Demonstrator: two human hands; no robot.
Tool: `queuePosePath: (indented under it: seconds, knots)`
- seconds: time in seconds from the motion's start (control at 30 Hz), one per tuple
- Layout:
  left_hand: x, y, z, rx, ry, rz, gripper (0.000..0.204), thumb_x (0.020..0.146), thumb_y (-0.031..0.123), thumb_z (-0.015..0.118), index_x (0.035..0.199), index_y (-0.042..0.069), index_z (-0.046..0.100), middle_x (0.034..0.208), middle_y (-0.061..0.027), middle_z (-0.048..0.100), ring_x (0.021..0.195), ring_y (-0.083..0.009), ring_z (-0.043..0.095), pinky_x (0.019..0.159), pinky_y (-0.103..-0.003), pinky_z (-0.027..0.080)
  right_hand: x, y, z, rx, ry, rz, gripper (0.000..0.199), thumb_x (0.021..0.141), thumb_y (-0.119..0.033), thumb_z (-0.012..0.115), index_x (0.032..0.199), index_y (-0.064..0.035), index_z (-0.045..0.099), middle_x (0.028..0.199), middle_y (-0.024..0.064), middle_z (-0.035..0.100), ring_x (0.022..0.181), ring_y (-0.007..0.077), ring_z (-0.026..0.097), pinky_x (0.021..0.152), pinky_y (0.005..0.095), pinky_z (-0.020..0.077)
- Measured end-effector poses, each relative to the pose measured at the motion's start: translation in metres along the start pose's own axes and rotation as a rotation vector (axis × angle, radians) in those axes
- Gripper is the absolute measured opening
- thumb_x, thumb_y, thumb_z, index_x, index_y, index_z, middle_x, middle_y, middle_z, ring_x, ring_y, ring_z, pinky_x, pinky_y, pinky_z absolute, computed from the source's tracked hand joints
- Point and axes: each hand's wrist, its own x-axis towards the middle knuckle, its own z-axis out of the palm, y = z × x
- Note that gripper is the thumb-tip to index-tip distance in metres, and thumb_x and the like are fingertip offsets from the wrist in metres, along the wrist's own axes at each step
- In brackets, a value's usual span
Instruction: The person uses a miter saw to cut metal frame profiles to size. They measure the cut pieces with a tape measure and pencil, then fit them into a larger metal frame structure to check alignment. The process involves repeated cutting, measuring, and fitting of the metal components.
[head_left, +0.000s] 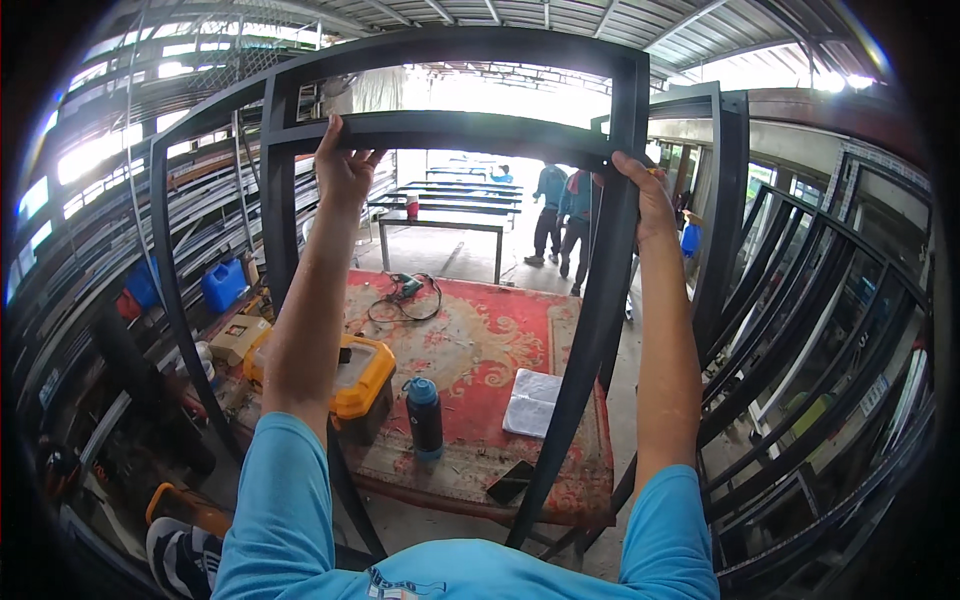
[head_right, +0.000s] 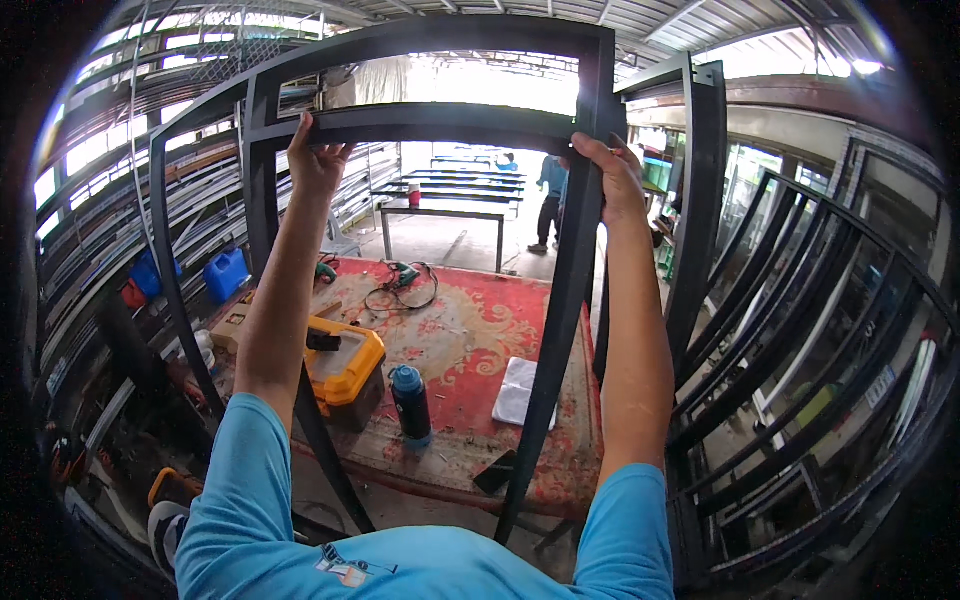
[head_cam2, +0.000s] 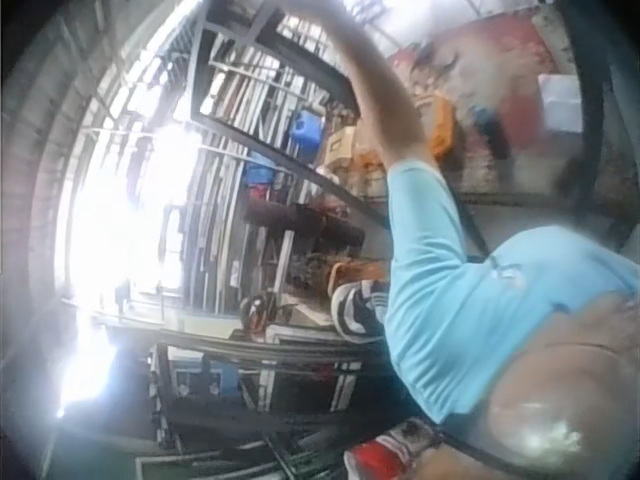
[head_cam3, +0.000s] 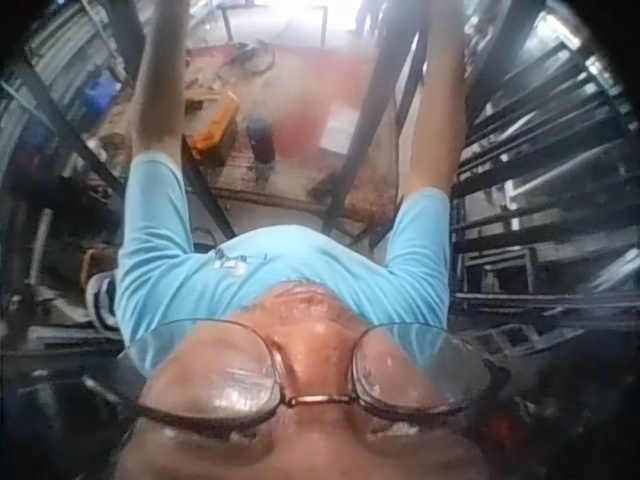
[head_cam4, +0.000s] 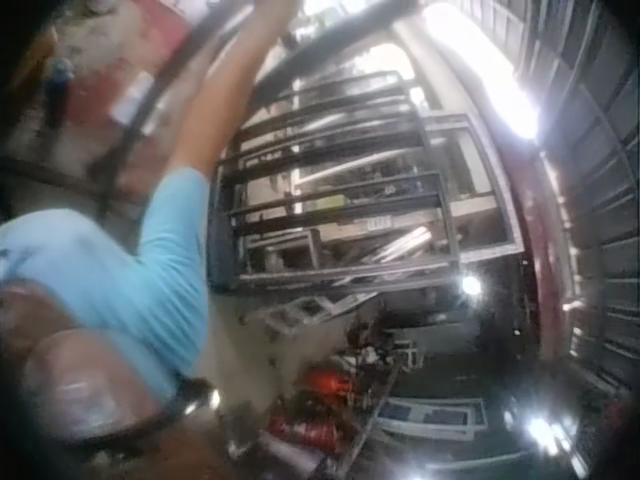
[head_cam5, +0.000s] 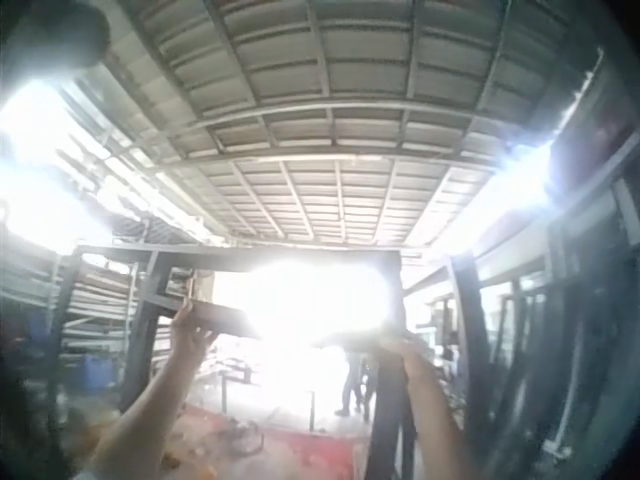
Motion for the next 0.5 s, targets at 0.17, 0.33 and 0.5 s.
queuePosePath:
  seconds: [0.17, 0.33, 0.5]
  knots:
    - [0.0, 0.005, -0.001, 0.012, -0.025, 0.008, 0.051, 0.083, 0.027, 0.075, 0.121, 0.002, 0.053, 0.12, -0.014, 0.054, 0.117, -0.0335, 0.052, 0.106, -0.063, 0.038, 0.009, 0.0, -0.002, 0.115, -0.038, 0.083, 0.022, 0.072, -0.01, 0.084, 0.087, -0.0029, 0.069, 0.081, 0.0088, 0.07, 0.066, 0.0198, 0.07, 0.062, 0.0313, 0.0623]
    - [0.006, 0.002, -0.006, 0.005, -0.05, -0.013, 0.05, 0.083, 0.03, 0.076, 0.119, 0.003, 0.054, 0.12, -0.0131, 0.056, 0.118, -0.0334, 0.052, 0.106, -0.063, 0.037, 0.018, -0.005, -0.01, 0.051, -0.058, 0.105, 0.025, 0.072, -0.011, 0.084, 0.089, -0.0025, 0.069, 0.081, 0.0085, 0.07, 0.067, 0.0195, 0.07, 0.059, 0.0291, 0.06]
    - [0.004, -0.005, -0.011, -0.021, -0.015, 0.014, 0.055, 0.082, 0.03, 0.076, 0.123, 0.004, 0.052, 0.123, -0.0129, 0.055, 0.12, -0.034, 0.052, 0.104, -0.063, 0.04, 0.03, -0.007, -0.01, 0.075, -0.079, 0.138, 0.027, 0.071, -0.012, 0.084, 0.091, -0.0018, 0.068, 0.08, 0.008, 0.069, 0.067, 0.0186, 0.069, 0.055, 0.0279, 0.0583]
